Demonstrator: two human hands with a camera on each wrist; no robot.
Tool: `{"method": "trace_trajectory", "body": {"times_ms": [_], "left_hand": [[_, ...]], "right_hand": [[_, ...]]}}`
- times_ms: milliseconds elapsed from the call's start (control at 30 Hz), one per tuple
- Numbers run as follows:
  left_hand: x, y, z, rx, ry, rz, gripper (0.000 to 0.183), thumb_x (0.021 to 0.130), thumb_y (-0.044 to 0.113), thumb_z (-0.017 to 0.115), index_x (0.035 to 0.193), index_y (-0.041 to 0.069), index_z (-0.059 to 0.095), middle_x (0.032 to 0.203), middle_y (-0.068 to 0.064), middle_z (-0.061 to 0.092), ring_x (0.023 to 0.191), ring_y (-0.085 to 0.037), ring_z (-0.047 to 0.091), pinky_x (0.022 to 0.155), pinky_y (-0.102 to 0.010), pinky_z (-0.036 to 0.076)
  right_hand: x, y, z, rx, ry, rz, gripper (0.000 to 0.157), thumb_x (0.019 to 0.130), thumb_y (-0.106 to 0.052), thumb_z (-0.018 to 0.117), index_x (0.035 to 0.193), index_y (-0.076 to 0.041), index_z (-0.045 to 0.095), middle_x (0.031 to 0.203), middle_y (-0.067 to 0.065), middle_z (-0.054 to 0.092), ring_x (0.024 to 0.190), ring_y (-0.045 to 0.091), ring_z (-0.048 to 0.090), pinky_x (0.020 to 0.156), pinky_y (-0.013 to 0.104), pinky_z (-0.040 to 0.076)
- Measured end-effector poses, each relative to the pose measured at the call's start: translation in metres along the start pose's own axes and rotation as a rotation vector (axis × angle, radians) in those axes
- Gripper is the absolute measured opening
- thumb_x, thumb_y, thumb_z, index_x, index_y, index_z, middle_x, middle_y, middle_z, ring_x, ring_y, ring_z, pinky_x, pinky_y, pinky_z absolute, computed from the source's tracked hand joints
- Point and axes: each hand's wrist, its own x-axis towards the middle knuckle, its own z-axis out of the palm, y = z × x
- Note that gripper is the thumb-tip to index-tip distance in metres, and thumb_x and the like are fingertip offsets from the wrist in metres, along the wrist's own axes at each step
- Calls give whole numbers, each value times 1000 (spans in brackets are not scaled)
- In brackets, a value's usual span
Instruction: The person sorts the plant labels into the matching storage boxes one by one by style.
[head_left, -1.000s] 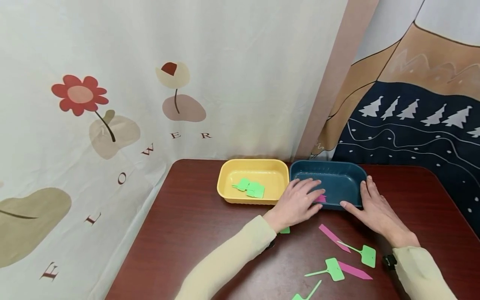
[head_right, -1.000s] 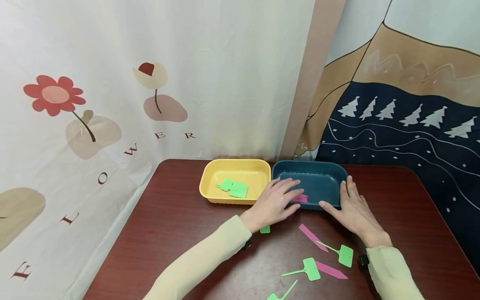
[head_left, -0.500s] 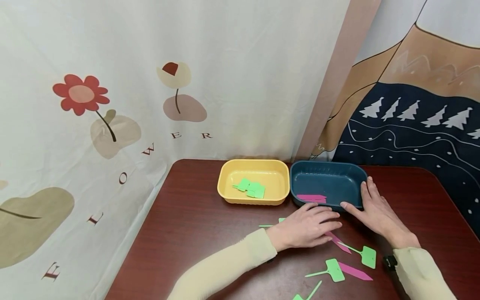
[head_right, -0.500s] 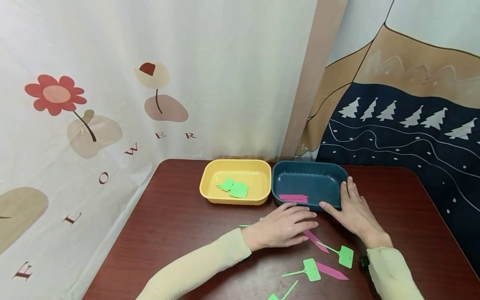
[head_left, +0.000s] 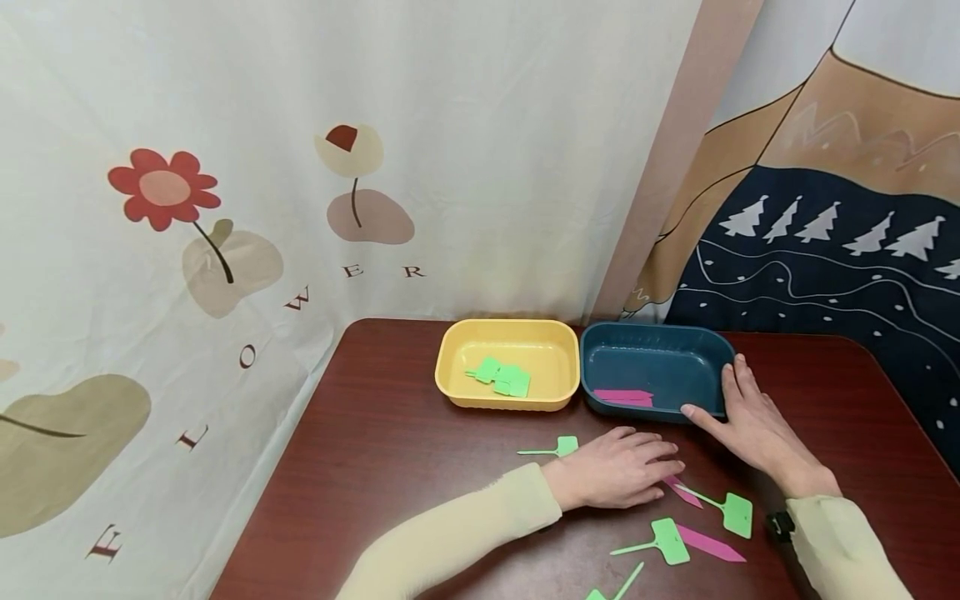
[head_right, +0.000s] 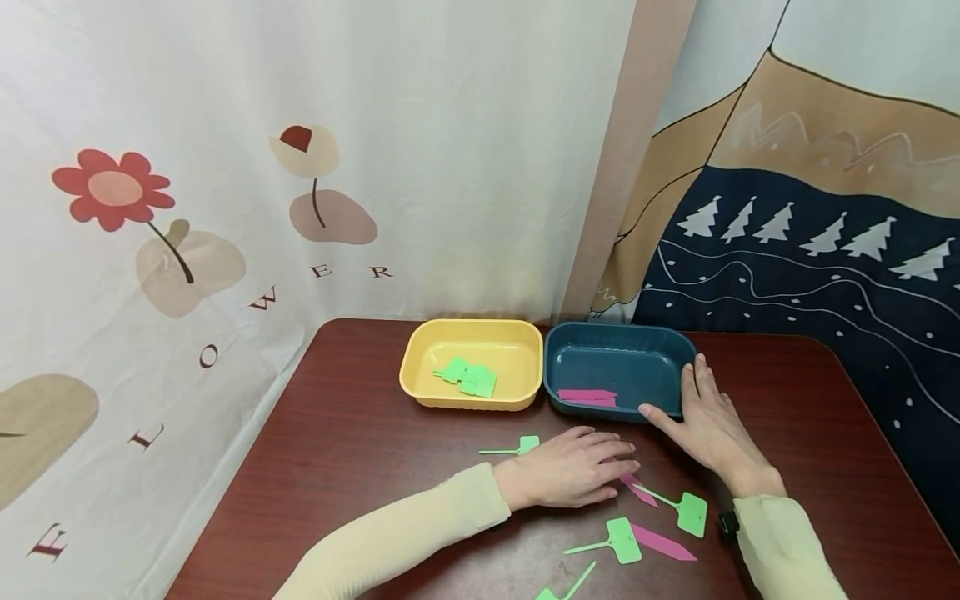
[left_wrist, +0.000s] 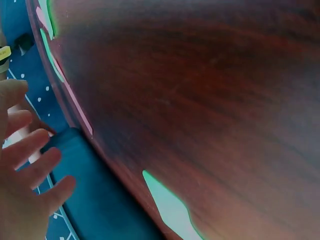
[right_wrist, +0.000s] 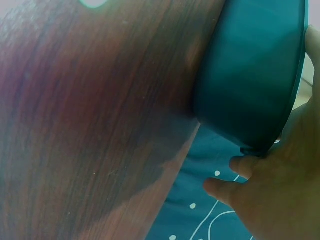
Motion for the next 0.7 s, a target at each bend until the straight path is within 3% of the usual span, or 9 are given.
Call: {"method": "trace_trajectory", "body": {"times_ms": [367,700], "left_hand": [[10,5,6,23,-26,-28,38,111,32,48,148,30,58,140,11,57,131,-7,51,108,-25,42],[12,9,9,117,-13,-25,28,108,26,54,131,33,70,125,11,61,109,-9,57,89,-22,50]], "right_hand": [[0,0,0,4,1,-2,114,99,-68,49,157,13,-6,163,31,-25,149,60,-7,110,79,8],[1,1,0,4,1,3,115,99,-69,49,157,12,-7,163,31,-25,149,60,-7,111,79,8]]}}
